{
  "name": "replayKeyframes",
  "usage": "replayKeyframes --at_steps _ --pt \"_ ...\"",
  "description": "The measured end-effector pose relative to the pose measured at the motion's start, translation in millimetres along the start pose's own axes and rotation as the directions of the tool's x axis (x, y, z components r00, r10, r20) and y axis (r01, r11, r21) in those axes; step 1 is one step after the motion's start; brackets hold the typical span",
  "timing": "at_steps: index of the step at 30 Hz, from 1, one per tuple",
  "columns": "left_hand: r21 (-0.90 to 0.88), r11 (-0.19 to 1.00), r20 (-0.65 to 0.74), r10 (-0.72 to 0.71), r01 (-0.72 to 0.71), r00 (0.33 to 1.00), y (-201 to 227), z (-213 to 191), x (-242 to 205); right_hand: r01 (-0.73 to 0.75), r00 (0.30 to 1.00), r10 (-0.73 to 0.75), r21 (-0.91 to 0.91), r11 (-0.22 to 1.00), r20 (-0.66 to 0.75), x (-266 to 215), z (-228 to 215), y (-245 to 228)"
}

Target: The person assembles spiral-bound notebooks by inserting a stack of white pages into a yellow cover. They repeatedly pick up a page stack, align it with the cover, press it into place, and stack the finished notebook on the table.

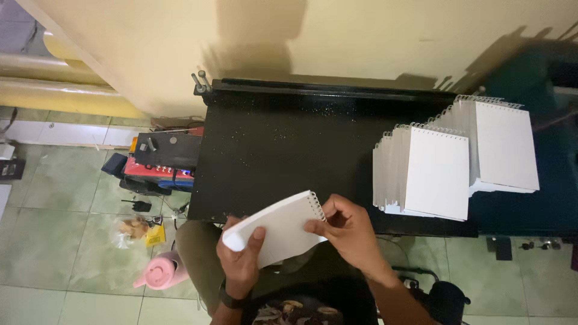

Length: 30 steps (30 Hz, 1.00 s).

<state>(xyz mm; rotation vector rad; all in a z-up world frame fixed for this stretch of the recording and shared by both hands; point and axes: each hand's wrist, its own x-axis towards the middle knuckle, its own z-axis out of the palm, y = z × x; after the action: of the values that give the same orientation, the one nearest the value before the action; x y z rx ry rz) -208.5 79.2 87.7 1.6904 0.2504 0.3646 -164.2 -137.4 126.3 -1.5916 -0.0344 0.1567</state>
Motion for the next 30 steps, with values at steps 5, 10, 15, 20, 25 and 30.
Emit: replayKeyframes --at_steps 5,10,15,20,25,30 --pt "-0.004 0.992 -0.018 0.125 -0.125 0.992 4 13 11 0.089 0.989 -0.113 -0.226 0.970 -0.095 -5 9 -25" --pt "0.380 0.752 0.294 0.454 -0.539 0.841 26 32 2 0.114 0.970 -0.206 -0.504 0.856 -0.131 -14 26 -49" --pt "0.153 0.960 0.344 0.169 -0.233 0.924 12 34 9 0.146 0.978 -0.139 -0.032 0.989 0.155 -12 15 -47" --pt "-0.420 0.878 0.483 0.000 0.231 0.876 36 18 17 0.409 0.868 -0.309 -0.204 0.890 0.390 -20 11 -30" --pt "-0.536 0.707 0.591 -0.075 0.461 0.803 28 18 19 0.736 0.674 -0.498 -0.435 0.519 0.546 -22 7 12" --pt "-0.584 0.592 0.696 0.013 0.556 0.718 24 14 24 0.742 0.670 -0.647 -0.301 0.598 0.365 -27 -2 -5"
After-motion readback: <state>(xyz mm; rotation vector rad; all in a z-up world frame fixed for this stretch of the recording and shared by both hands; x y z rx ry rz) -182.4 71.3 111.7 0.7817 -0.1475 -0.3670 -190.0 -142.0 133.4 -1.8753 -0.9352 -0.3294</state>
